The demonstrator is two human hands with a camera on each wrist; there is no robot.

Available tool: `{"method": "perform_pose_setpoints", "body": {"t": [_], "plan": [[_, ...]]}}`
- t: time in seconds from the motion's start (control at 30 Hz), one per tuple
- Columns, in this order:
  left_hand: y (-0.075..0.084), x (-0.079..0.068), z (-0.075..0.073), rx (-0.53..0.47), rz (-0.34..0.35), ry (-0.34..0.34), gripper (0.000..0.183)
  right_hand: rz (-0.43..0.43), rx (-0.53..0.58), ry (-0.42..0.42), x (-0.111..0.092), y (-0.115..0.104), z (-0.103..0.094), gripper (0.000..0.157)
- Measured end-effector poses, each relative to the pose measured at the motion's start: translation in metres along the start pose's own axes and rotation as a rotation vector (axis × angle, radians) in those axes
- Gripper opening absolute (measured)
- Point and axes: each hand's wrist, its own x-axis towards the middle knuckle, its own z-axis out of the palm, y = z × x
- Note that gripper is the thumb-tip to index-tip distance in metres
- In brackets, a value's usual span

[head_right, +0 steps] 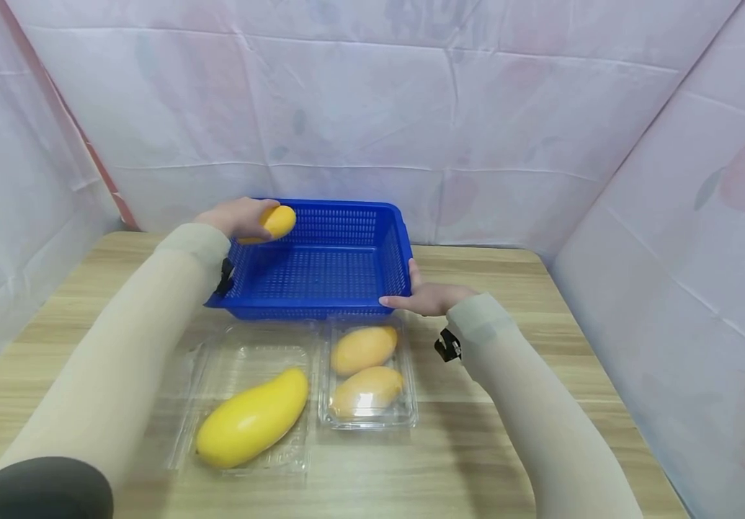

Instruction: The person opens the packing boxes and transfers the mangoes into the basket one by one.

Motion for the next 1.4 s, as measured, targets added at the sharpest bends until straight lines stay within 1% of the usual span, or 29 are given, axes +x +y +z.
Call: {"method": "perform_pose_setpoints", "body": {"t": [0.17,0.33,0.47,0.6,0.7,0.8,1.0,1.13,1.23,1.3,1.4], "plan": [[0.001,0.007,0.002,0.011,0.005,-0.014,0.068,0.003,0.001,-0.003,-0.002,0.001,0.001,0.109],[-0.001,0.012,0.007,0.001,0.004,-0.019,0.069,0.001,0.009,-0.011,-0.002,0.001,0.002,0.109],[-0.002,0.012,0.012,-0.003,-0.007,-0.022,0.067,0.000,0.021,-0.009,-0.003,-0.002,0.003,0.109],[-0.004,0.007,0.016,0.004,-0.027,-0.036,0.067,0.000,0.027,-0.008,-0.004,-0.007,0.003,0.108],[-0.005,0.004,0.019,0.005,-0.029,-0.050,0.067,0.002,0.022,-0.007,-0.005,-0.007,0.003,0.107],[-0.005,0.006,0.022,0.000,-0.030,-0.060,0.067,0.001,0.013,0.000,-0.003,-0.005,0.003,0.108],[-0.006,0.008,0.032,-0.038,-0.078,-0.061,0.067,-0.001,0.014,0.006,-0.003,-0.003,0.004,0.107],[-0.007,0.007,0.039,-0.025,-0.068,-0.061,0.065,-0.003,0.016,0.005,-0.003,-0.003,0.004,0.108],[-0.010,0.008,0.043,-0.019,-0.074,-0.062,0.065,-0.019,0.016,0.010,-0.002,-0.004,0.005,0.110],[-0.012,0.009,0.045,-0.043,-0.086,-0.063,0.065,-0.027,0.012,0.019,-0.002,-0.004,0.006,0.111],[-0.014,0.013,0.048,-0.089,-0.083,-0.078,0.065,-0.025,0.002,0.028,-0.005,-0.005,0.008,0.112]]}}
